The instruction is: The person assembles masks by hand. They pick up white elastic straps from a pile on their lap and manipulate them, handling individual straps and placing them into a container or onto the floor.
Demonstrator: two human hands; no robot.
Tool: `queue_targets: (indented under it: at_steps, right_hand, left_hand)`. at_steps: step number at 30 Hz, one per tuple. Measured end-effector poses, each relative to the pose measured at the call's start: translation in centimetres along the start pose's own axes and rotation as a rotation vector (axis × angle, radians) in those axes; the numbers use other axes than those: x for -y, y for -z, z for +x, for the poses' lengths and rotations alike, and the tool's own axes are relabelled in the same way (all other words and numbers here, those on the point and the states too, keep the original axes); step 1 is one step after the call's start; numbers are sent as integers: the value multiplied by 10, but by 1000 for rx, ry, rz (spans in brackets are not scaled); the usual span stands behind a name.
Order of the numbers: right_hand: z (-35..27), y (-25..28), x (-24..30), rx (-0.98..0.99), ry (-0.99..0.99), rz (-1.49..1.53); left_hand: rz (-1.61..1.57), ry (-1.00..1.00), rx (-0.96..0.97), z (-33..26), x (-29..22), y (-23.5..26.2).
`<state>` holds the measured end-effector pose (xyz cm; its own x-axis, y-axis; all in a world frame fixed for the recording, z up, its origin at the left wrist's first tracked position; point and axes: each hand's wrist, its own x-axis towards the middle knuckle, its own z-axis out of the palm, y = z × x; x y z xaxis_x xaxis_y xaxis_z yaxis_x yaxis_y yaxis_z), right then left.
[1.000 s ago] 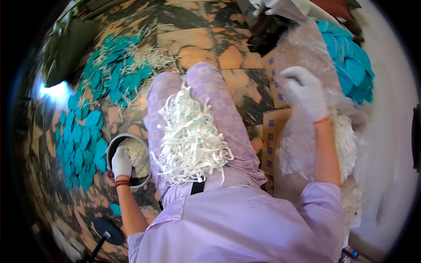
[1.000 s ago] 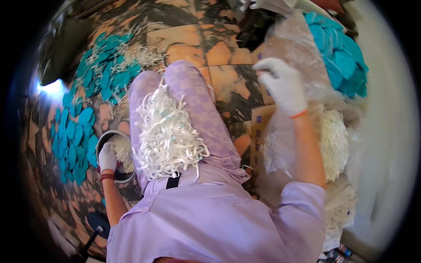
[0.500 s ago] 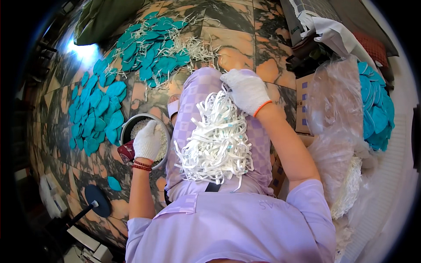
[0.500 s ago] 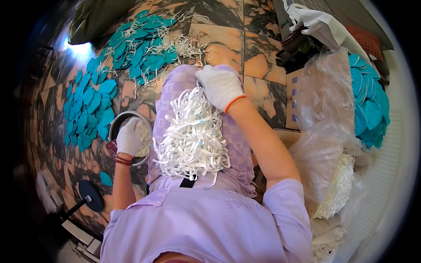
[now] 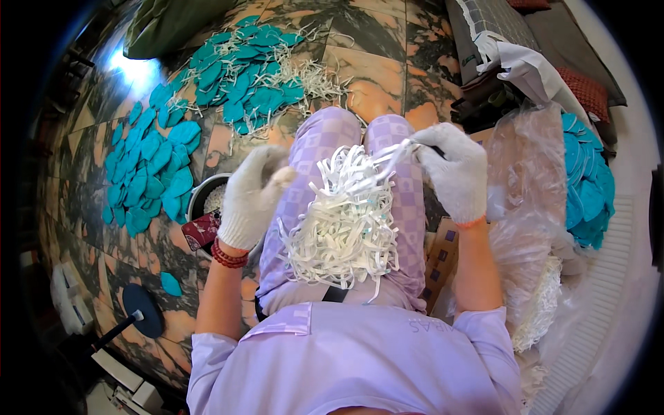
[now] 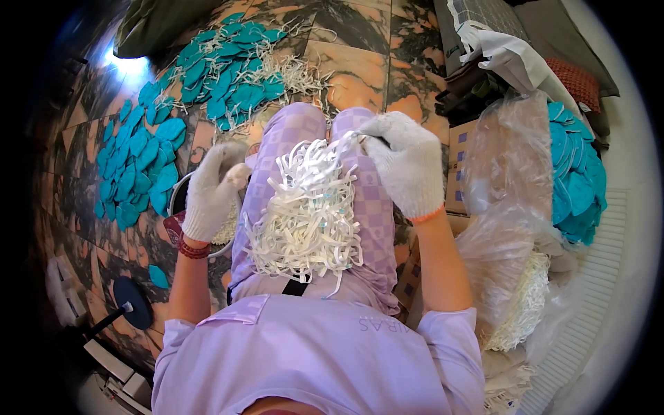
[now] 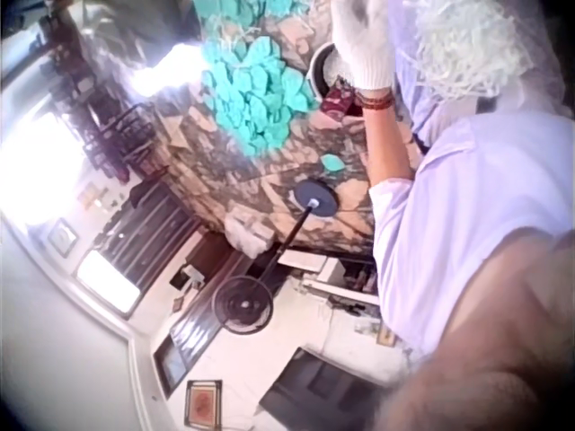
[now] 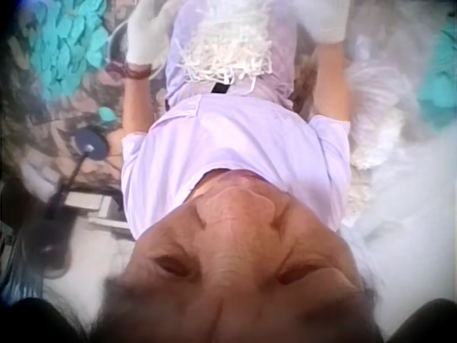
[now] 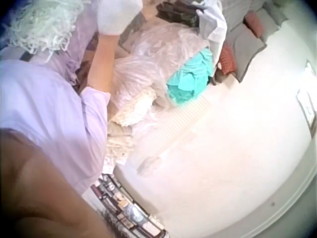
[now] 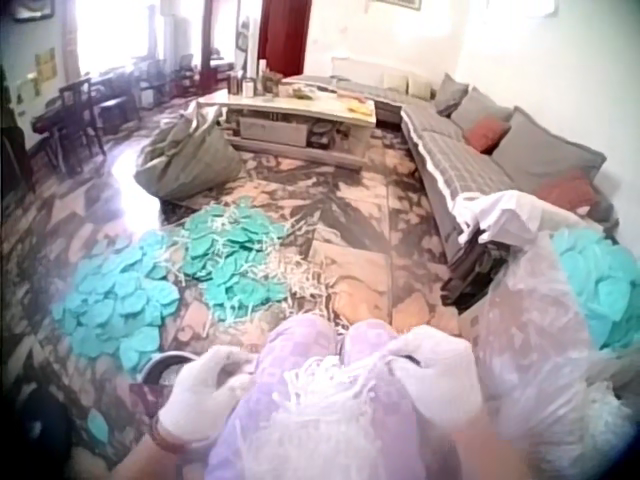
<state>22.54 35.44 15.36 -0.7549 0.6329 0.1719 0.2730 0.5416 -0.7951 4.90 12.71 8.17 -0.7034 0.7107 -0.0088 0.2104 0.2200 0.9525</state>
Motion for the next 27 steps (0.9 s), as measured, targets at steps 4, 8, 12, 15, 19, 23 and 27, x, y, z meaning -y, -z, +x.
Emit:
queue_targets:
  at_steps: [4,8,12,15,19,23,27]
  right_hand:
    - [-12,11,23,-40,338,-153]
    - [-26,20,49,-55,506,-275]
    - [-36,36,60,-159,519,-159]
    - [-41,44,70,-244,483,-84]
    - [-42,49,65,-292,382,50]
    - [-47,46,39,-407,33,294]
    - [-58,33,10,-406,-270,365]
  left_hand:
    - [-16,-382,158,12,-74,-31]
    - [-130,-564,363,22,-100,-62]
    - [-138,-457,538,14,-119,-64]
    - [-133,-425,564,6,-136,-56]
    - [-408,-120,772,-3,-153,-44]
    - [-436,213,883,-5,-118,-36]
    - [-466,354,809,-21,-81,-41]
